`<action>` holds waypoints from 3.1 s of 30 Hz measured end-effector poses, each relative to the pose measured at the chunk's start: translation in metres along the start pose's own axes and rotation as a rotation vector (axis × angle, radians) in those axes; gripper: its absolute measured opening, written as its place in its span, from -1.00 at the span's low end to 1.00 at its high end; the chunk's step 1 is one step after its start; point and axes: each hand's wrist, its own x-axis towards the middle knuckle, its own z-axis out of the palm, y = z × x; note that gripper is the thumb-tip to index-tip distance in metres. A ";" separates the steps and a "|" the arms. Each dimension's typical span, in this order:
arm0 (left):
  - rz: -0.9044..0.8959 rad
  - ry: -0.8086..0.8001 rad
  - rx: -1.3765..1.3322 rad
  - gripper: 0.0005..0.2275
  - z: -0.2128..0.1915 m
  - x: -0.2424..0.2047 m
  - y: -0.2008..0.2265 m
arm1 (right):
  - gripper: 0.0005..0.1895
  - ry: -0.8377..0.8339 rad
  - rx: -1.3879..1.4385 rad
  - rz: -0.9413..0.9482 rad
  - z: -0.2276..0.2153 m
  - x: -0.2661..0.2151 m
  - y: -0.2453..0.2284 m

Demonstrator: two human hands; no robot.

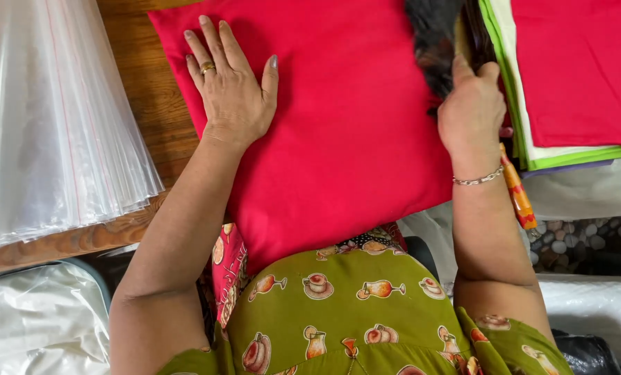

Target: Smoothing and folding a red fabric pillowcase on a wooden table using hands and a brush.

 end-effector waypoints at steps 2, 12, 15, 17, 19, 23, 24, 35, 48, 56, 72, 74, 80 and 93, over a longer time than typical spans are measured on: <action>0.007 0.181 -0.103 -0.34 0.003 0.000 0.002 | -0.49 0.188 0.085 -0.037 -0.013 -0.005 0.005; 0.142 0.090 0.216 -0.31 0.006 0.011 -0.019 | -0.39 -0.044 0.110 -0.526 -0.016 -0.018 -0.087; 0.124 0.145 0.262 -0.40 -0.006 0.014 -0.024 | -0.46 -0.061 0.095 -0.296 -0.010 0.013 -0.045; 0.096 0.138 0.294 -0.41 -0.007 0.015 -0.019 | -0.48 0.060 -0.030 -0.068 -0.010 0.026 -0.013; 0.073 0.119 0.272 -0.34 -0.004 0.015 -0.016 | -0.45 0.150 -0.011 -0.104 -0.013 0.016 -0.001; 0.012 0.042 0.223 -0.14 -0.014 0.023 -0.012 | -0.52 0.323 0.139 -0.316 -0.053 -0.022 -0.048; 0.009 0.043 0.224 -0.14 -0.014 0.024 -0.016 | -0.52 0.324 0.141 -0.320 -0.048 -0.028 -0.062; -0.139 0.098 0.304 -0.02 -0.010 0.020 -0.027 | -0.41 0.044 0.030 -0.060 0.007 0.040 -0.014; 0.069 -0.002 0.193 -0.18 -0.007 -0.021 0.005 | -0.44 0.080 0.036 -0.257 0.011 -0.021 -0.006; 0.179 0.125 0.059 -0.29 0.003 -0.001 -0.009 | -0.40 0.200 0.385 -0.400 -0.035 -0.061 -0.036; 0.221 0.040 0.099 -0.24 0.001 -0.005 -0.009 | -0.47 0.309 0.363 -0.548 -0.046 -0.009 -0.057; 0.393 0.352 0.020 -0.66 0.008 -0.006 -0.019 | -0.55 0.084 0.345 -0.723 -0.036 -0.004 -0.074; 0.248 0.048 0.122 -0.27 -0.002 -0.007 -0.014 | -0.60 0.102 -0.107 -0.122 0.000 0.073 0.016; 0.405 0.206 0.103 -0.31 0.004 0.004 -0.024 | -0.44 0.048 -0.110 -0.276 0.008 -0.005 -0.009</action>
